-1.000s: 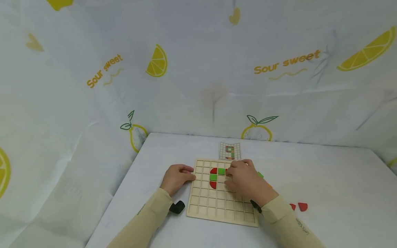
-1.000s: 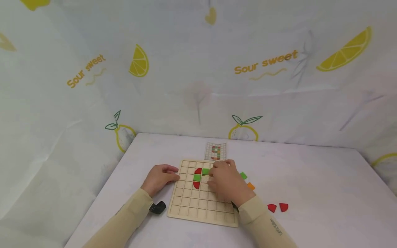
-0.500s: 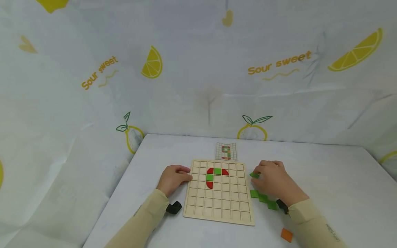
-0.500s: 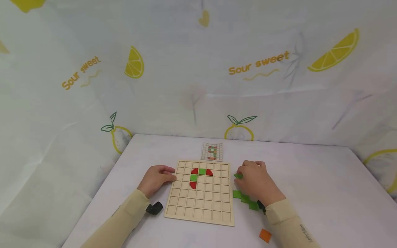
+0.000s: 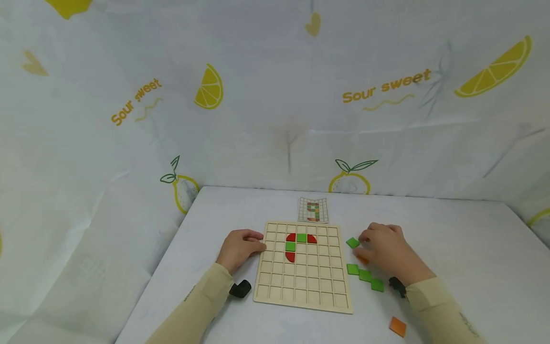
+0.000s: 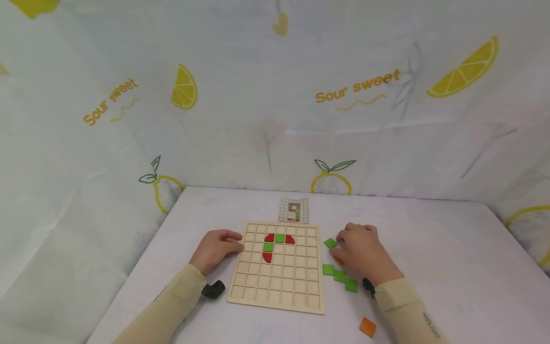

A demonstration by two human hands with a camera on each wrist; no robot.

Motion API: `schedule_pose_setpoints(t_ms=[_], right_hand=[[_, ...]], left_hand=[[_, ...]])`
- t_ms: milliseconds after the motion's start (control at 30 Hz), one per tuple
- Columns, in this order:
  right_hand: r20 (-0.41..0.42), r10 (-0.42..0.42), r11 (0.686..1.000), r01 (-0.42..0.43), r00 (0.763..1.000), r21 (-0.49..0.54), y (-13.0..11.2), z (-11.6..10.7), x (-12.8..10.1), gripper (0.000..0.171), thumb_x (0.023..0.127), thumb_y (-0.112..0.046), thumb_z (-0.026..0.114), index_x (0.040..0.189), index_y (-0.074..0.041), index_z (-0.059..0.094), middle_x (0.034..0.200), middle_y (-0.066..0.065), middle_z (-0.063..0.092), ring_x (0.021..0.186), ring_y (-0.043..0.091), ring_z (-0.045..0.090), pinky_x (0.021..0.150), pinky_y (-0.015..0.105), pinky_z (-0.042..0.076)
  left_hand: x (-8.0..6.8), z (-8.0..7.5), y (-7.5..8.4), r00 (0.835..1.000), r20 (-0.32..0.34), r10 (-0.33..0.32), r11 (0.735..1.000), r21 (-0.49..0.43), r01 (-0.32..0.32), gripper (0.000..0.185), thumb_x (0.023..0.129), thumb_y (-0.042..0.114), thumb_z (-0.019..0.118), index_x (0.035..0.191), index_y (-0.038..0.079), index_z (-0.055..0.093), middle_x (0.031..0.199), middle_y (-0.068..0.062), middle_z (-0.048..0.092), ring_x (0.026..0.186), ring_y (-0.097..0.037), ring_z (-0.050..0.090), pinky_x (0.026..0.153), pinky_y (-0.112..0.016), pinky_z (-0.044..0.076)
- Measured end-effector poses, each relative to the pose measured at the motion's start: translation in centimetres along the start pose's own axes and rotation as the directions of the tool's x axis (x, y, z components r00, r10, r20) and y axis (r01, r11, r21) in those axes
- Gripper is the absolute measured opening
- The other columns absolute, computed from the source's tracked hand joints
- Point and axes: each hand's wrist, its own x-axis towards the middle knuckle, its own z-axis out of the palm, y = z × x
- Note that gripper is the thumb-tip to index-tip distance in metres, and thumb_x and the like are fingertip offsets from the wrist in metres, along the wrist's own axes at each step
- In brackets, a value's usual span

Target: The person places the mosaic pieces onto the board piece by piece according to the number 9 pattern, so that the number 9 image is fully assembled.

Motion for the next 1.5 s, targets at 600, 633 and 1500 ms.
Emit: schedule_pose_setpoints(t_ms=[600, 633, 1500], right_hand=[[0.032, 0.048, 0.999, -0.047, 0.998, -0.022, -0.5, 0.0, 0.7, 0.021, 0.089, -0.026, 0.088, 0.098, -0.009, 0.082, 0.095, 0.001, 0.071, 0.097, 0.025, 0.069, 0.11, 0.071, 0.037], [0.033, 0.047, 0.999, -0.046, 0.998, -0.018, -0.5, 0.0, 0.8, 0.021, 0.089, -0.027, 0.089, 0.098, -0.009, 0.082, 0.095, 0.001, 0.072, 0.097, 0.025, 0.069, 0.11, 0.071, 0.037], [0.073, 0.051, 0.999, -0.051, 0.996, -0.009, -0.4, -0.5, 1.2, 0.02, 0.09, -0.022, 0.086, 0.102, -0.007, 0.081, 0.098, 0.003, 0.071, 0.1, 0.029, 0.069, 0.111, 0.072, 0.035]], left_hand=[[0.0, -0.2, 0.0, 1.0, 0.005, -0.007, 0.999, -0.033, 0.007, 0.025, 0.087, 0.019, 0.089, 0.11, 0.013, 0.081, 0.097, -0.003, 0.078, 0.089, -0.016, 0.068, 0.077, -0.027, 0.057], [0.0, -0.2, 0.0, 1.0, 0.004, -0.007, 0.999, -0.034, 0.007, 0.025, 0.087, 0.019, 0.089, 0.11, 0.013, 0.081, 0.097, -0.002, 0.078, 0.089, -0.016, 0.068, 0.078, -0.027, 0.057], [0.1, 0.0, -0.2, 1.0, 0.001, -0.009, 1.0, -0.013, 0.009, 0.026, 0.087, 0.02, 0.09, 0.11, 0.014, 0.081, 0.096, -0.002, 0.078, 0.089, -0.016, 0.068, 0.076, -0.027, 0.055]])
